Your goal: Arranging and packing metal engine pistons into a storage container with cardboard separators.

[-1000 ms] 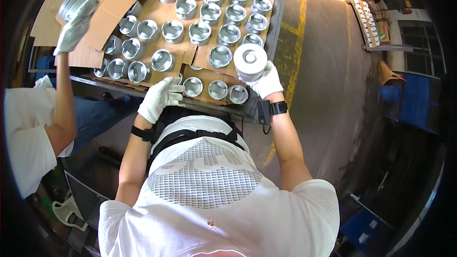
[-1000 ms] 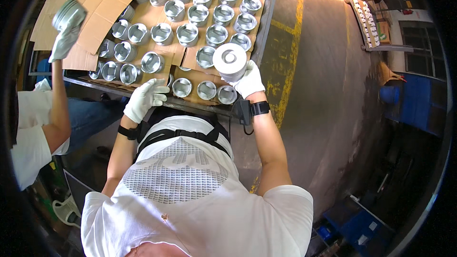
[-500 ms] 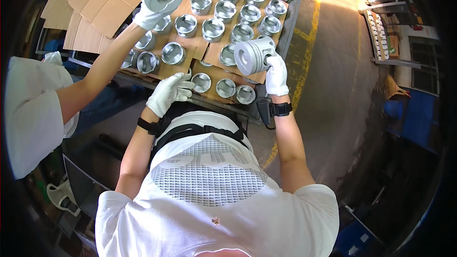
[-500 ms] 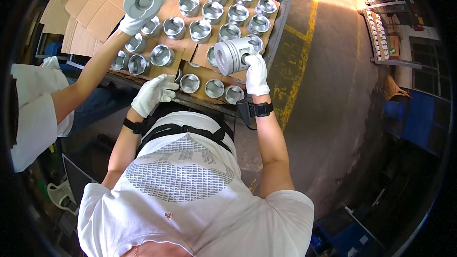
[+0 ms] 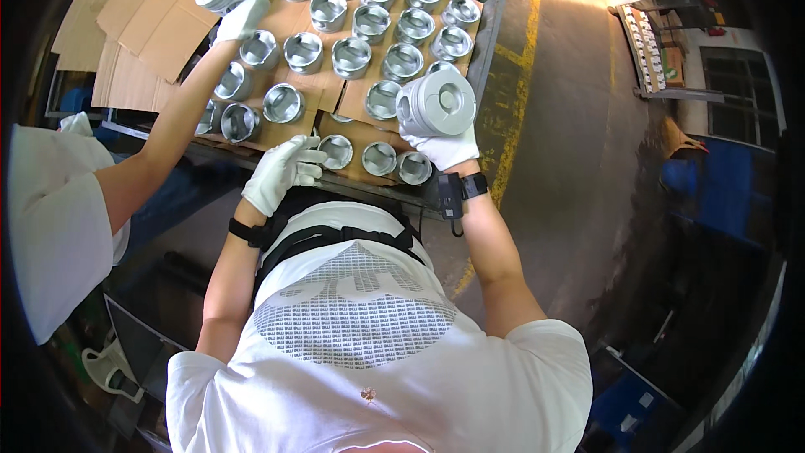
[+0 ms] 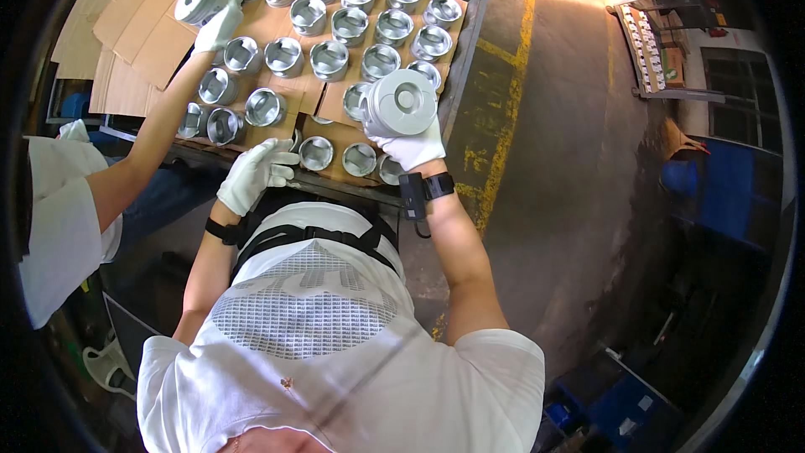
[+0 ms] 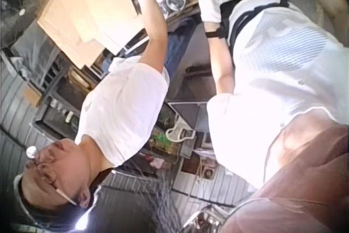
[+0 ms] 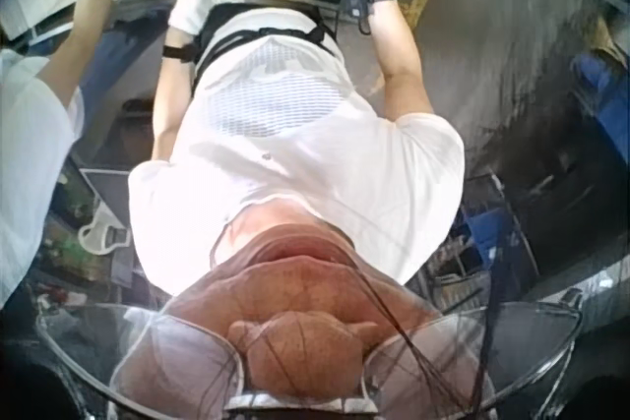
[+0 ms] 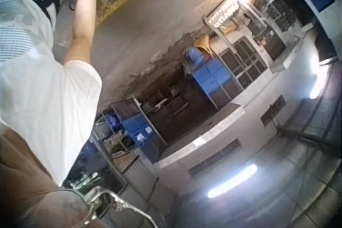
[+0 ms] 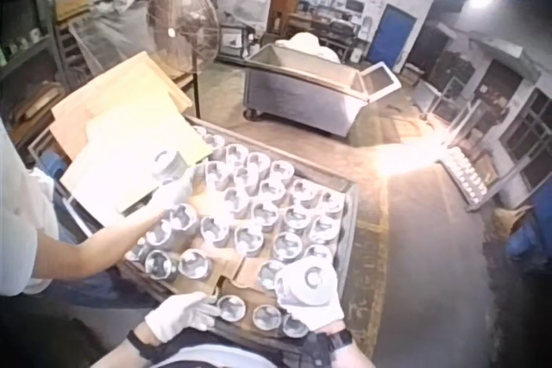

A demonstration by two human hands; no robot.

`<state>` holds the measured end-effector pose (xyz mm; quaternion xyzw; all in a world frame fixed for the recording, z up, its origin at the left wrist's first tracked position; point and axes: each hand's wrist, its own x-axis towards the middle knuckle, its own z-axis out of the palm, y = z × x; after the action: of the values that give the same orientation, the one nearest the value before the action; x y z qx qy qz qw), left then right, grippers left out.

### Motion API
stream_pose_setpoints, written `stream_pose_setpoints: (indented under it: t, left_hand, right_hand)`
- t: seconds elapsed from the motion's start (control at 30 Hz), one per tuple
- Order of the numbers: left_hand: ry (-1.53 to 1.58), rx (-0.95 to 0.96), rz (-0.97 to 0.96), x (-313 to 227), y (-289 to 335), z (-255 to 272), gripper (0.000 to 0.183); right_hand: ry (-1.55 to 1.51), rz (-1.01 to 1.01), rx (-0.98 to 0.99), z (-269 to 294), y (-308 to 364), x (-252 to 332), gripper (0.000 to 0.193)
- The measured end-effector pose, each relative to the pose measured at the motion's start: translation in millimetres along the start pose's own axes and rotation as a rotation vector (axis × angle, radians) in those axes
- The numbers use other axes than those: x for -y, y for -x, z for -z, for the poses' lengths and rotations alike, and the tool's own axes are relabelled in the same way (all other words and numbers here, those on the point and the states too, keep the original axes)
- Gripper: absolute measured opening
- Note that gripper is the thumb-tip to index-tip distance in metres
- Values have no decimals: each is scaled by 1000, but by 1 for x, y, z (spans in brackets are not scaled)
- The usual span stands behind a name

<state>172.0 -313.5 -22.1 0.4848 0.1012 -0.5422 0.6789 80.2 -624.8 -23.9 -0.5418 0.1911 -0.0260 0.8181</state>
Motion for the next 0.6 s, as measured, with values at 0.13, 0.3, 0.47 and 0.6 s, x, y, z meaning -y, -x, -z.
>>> stream_pose_setpoints:
  t: [0.13,0.3,0.47,0.6]
  left_hand:
    - [16,-26,-21,3,1,7,49]
    - [-7,-28,-37,1,5,6,47]
    - [1,-25,-35,0,6,7,47]
    - [0,-34,-30,0,6,7,47]
  right_hand:
    - [1056,95,112,-11,6,11,67]
    - [1112,312,54,27,-6,-46,67]
    - [-254,9,77,41,-24,-38,44]
    - [-673,-201,73,31,-18,0,35]
